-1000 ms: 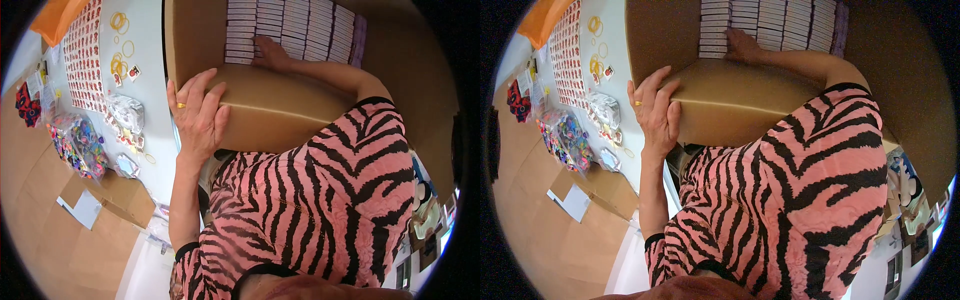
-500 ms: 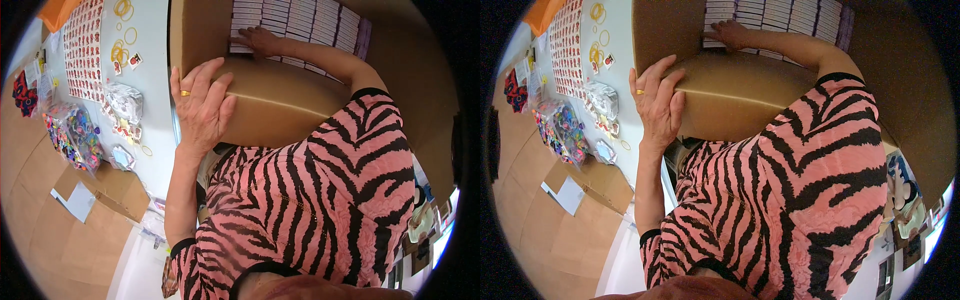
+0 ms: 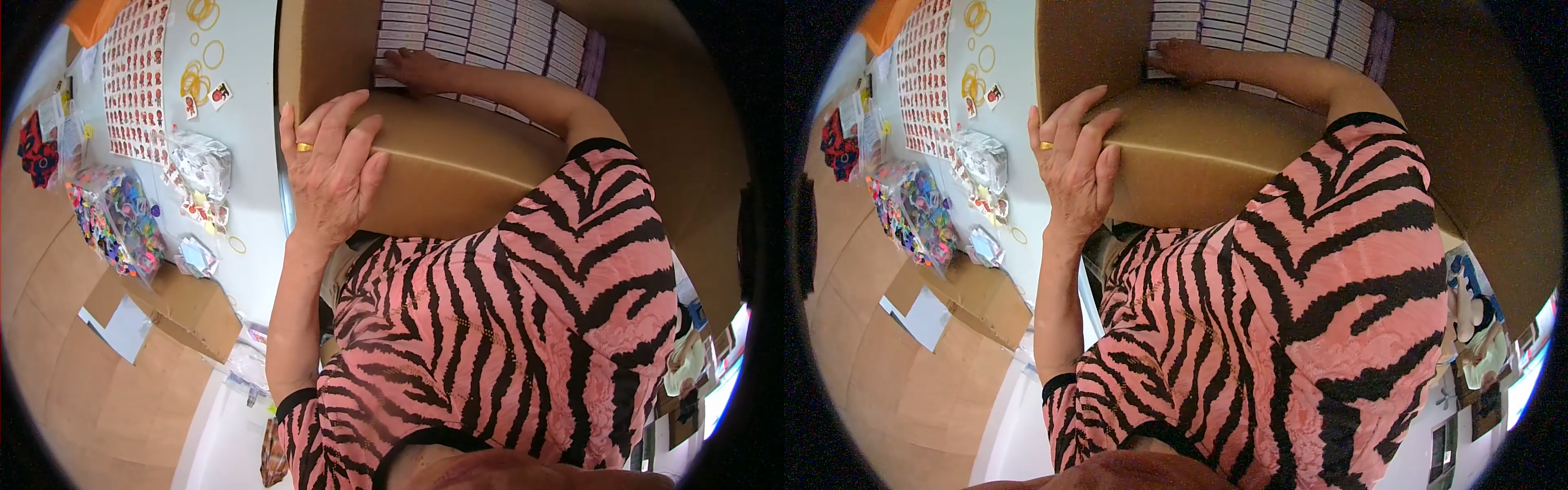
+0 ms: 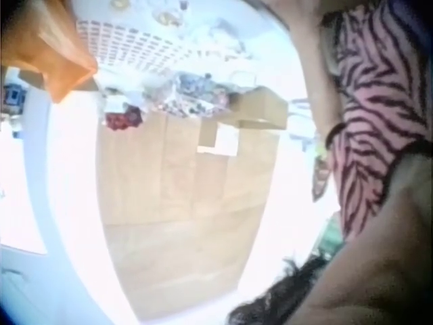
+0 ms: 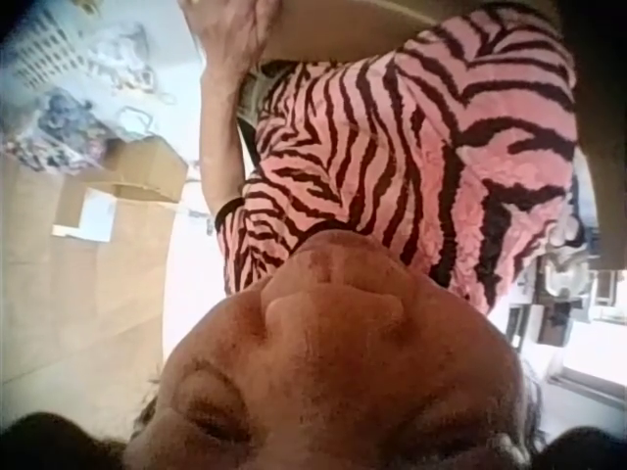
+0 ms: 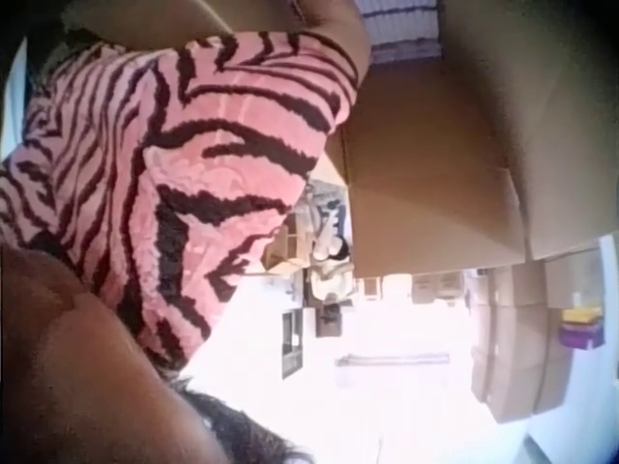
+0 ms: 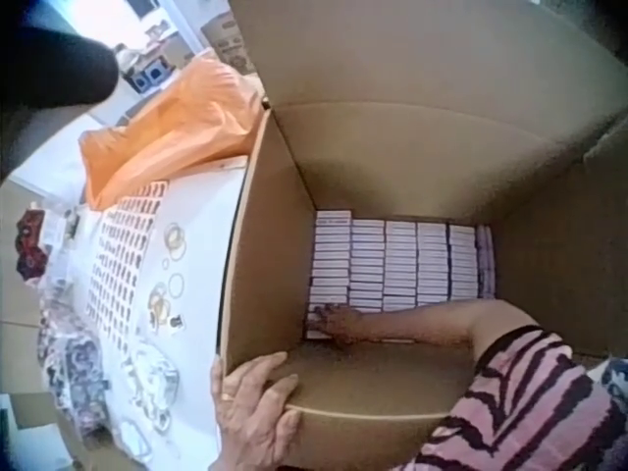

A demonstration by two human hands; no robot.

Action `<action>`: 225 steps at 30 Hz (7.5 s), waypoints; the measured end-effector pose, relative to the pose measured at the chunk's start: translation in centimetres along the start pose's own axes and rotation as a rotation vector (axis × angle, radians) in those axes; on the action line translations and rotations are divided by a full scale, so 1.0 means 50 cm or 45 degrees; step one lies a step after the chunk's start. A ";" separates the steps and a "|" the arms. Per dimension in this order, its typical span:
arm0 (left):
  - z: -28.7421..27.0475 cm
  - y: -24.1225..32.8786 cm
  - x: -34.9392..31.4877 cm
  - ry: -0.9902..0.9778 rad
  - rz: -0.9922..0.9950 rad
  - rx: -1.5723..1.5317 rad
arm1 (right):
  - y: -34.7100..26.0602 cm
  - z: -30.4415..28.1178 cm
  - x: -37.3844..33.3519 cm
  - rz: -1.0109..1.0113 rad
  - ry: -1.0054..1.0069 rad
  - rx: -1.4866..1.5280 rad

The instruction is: Labeling small product boxes and packing them into a larger shipping carton.

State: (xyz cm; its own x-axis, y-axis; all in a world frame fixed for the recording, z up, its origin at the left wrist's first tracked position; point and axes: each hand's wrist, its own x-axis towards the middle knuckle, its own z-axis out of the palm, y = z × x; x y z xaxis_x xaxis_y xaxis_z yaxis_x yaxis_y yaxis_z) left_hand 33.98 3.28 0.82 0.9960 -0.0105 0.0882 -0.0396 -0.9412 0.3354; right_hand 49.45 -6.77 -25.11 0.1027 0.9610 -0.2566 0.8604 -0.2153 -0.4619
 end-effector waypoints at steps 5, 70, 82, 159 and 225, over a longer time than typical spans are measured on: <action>-0.002 0.007 0.003 -0.035 0.013 0.001 | 0.016 0.009 -0.039 0.027 0.063 -0.040; -0.003 0.010 -0.002 -0.065 -0.031 0.010 | 0.056 0.113 -0.094 0.046 0.070 0.007; 0.001 0.006 -0.001 -0.054 -0.021 0.017 | 0.056 0.096 -0.057 0.029 0.191 -0.142; -0.005 0.003 0.013 -0.025 0.010 0.012 | 0.138 0.013 -0.266 0.310 0.163 0.260; 0.222 -0.113 0.254 -1.037 0.430 0.493 | 0.118 0.080 -0.024 0.000 -0.242 1.171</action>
State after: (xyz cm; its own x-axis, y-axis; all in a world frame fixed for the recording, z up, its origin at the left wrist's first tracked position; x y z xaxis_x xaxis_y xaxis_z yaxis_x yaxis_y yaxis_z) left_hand 47.74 4.72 -10.35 0.6920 -0.3952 -0.6041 -0.4510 -0.8901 0.0658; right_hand 52.40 -9.91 -30.90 -0.0503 0.9340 -0.3538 0.1199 -0.3460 -0.9305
